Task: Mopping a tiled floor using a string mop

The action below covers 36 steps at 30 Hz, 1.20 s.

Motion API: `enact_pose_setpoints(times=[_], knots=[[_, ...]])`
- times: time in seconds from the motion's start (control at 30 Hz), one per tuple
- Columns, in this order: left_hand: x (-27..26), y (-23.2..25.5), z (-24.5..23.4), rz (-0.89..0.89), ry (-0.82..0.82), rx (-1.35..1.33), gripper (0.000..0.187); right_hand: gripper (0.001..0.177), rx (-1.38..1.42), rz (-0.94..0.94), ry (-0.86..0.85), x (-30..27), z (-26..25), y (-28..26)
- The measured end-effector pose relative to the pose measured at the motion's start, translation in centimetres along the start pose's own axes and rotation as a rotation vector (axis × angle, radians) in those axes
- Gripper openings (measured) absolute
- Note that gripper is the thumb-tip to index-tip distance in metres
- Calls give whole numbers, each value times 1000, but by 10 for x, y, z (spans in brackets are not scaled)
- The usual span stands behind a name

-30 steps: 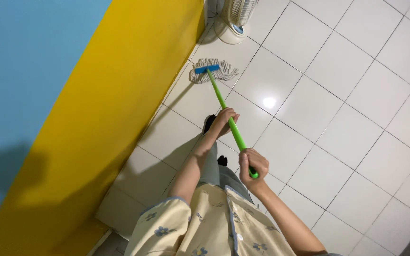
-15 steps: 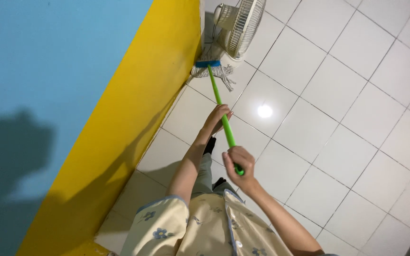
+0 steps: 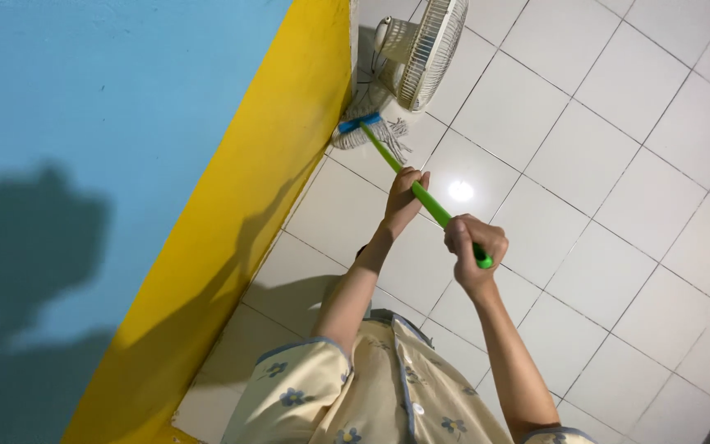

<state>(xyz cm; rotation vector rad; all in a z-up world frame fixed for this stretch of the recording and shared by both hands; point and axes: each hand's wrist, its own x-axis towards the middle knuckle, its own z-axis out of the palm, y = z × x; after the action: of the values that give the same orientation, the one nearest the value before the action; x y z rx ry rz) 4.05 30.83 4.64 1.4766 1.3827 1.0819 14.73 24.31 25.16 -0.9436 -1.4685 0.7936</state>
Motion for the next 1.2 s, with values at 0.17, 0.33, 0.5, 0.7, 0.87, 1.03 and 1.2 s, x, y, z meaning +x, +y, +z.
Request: enact_pose_setpoints(times=[0.17, 0.33, 0.5, 0.7, 0.87, 1.03, 1.2], knots=[[-9, 22, -6, -47, -19, -19, 41, 55, 96, 92, 11, 17, -24, 8], [-7, 11, -12, 1, -44, 50, 36, 37, 152, 262, 220, 33, -15, -6], [25, 9, -9, -119, -432, 136, 36, 39, 256, 302, 706, 34, -11, -4], [32, -22, 12, -114, -213, -112, 53, 55, 285, 102, 615, 46, -15, 30], [46, -28, 25, -69, -132, -122, 54, 56, 275, 84, 549, 59, -22, 40], [76, -21, 34, -70, -141, -173, 55, 57, 260, 20, 449, 75, -34, 51], [102, -9, 34, -19, -206, -169, 52, 60, 185, -33, 377, 65, -37, 60]])
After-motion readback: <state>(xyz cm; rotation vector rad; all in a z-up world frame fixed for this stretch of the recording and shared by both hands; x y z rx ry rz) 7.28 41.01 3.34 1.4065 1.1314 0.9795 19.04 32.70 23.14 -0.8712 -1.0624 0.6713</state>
